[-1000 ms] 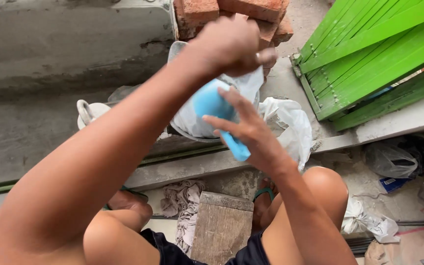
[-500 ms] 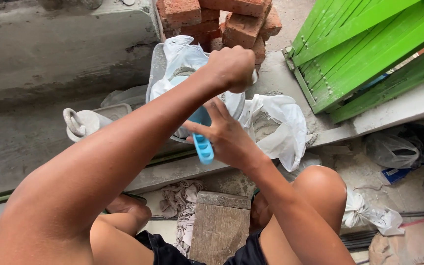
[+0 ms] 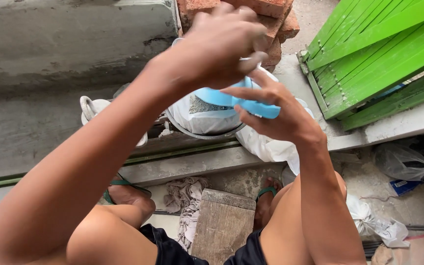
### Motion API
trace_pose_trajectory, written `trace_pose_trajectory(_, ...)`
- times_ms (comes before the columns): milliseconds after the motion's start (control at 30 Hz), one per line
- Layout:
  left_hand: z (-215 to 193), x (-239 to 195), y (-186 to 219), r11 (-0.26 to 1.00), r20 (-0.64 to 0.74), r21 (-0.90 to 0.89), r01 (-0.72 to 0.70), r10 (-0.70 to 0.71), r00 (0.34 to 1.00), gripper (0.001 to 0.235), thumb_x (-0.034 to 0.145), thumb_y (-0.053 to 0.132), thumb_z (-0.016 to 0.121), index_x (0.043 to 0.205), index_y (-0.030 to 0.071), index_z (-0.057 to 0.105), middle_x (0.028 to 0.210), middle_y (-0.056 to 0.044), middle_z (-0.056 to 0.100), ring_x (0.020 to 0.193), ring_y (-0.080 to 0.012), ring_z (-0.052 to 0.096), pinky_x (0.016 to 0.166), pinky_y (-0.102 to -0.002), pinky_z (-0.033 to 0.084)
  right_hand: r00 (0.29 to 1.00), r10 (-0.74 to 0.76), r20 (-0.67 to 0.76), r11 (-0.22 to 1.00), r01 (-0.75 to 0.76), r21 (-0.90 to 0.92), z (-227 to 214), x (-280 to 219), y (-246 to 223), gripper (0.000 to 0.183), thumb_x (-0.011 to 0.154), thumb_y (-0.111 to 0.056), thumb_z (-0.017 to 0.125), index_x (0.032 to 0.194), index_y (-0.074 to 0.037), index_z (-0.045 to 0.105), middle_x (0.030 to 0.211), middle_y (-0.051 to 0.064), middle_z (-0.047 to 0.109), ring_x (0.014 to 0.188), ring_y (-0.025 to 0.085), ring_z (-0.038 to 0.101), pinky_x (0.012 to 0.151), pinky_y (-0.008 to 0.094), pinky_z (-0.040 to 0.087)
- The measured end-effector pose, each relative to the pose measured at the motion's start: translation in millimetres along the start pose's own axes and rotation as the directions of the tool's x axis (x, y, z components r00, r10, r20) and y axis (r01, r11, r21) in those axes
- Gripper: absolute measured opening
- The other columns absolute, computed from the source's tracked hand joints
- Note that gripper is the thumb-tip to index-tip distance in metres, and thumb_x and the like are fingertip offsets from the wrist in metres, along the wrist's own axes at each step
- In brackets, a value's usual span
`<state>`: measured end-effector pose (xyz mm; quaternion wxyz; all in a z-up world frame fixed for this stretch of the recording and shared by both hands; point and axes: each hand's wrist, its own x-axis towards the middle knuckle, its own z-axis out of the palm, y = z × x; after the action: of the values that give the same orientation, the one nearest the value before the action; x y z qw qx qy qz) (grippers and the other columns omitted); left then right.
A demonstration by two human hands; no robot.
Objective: A person uses a blue plastic scoop to transfer grey powder from a large bag into smaller white plastic bags.
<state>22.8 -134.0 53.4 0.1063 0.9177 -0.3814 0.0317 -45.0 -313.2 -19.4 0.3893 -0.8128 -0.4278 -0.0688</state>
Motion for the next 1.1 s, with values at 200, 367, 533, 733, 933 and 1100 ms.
trace_pose_trajectory(200,16,-103,-50,0.867,-0.094,-0.101,0.487,-0.496,0.863,0.071,0.096,0.064,0.065,0.133,0.004,0.052,0.125,-0.020,0.055,0.108,-0.0443,0.054,0.085,-0.059,0.045,0.985,-0.021,-0.173,0.994,0.002,-0.110,13,5,3,0.036,0.106,-0.006,0.064,0.140,-0.016,0.064,0.157,0.026,0.044,0.143,0.045,0.052,0.111,0.053,0.050)
trace_pose_trajectory(367,27,-125,-51,0.698,0.145,-0.333,0.634,-0.627,0.766,0.036,0.096,0.048,0.062,0.100,0.015,0.075,0.092,-0.004,0.077,0.084,-0.0228,0.071,0.071,-0.043,0.050,0.989,0.056,-0.138,0.994,-0.068,-0.081,26,9,10,0.029,0.105,-0.014,0.063,0.134,-0.016,0.068,0.150,0.026,0.053,0.137,0.041,0.057,0.111,0.051,0.047)
trace_pose_trajectory(533,23,-128,-41,0.635,0.200,-0.530,0.563,-0.551,0.810,0.026,0.100,0.038,0.061,0.094,0.015,0.073,0.086,0.000,0.079,0.078,-0.0118,0.071,0.065,-0.033,0.052,0.975,0.153,-0.159,0.974,-0.176,-0.140,24,8,10,0.027,0.102,-0.015,0.063,0.127,-0.017,0.073,0.142,0.024,0.061,0.128,0.036,0.062,0.108,0.047,0.045)
trace_pose_trajectory(733,35,-127,-25,0.775,0.148,-0.364,0.517,-0.500,0.853,0.082,0.080,0.075,0.055,0.139,0.019,0.054,0.103,-0.003,0.077,0.096,-0.0296,0.072,0.079,-0.055,0.052,0.949,0.128,-0.289,0.975,-0.173,-0.136,20,4,-10,0.025,0.106,-0.018,0.061,0.128,-0.011,0.071,0.149,0.030,0.057,0.134,0.042,0.061,0.107,0.053,0.053)
trace_pose_trajectory(933,58,-126,-30,0.865,0.123,-0.373,0.336,-0.313,0.942,0.073,0.088,0.063,0.058,0.149,0.022,0.052,0.098,-0.003,0.073,0.097,-0.0285,0.068,0.079,-0.046,0.049,0.887,0.297,-0.354,0.953,-0.249,0.174,42,3,4,0.038,0.110,-0.031,0.050,0.136,-0.005,0.060,0.150,0.025,0.051,0.143,0.038,0.049,0.099,0.048,0.065)
trace_pose_trajectory(1100,89,-122,-30,0.974,0.027,-0.171,0.147,-0.145,0.989,0.053,0.086,0.045,0.073,0.125,0.010,0.063,0.095,-0.010,0.067,0.088,-0.0378,0.070,0.072,-0.055,0.060,0.793,0.419,-0.442,0.906,-0.331,0.265,63,10,5,0.032,0.107,-0.019,0.056,0.136,-0.011,0.067,0.134,0.022,0.062,0.119,0.035,0.065,0.075,0.047,0.066)
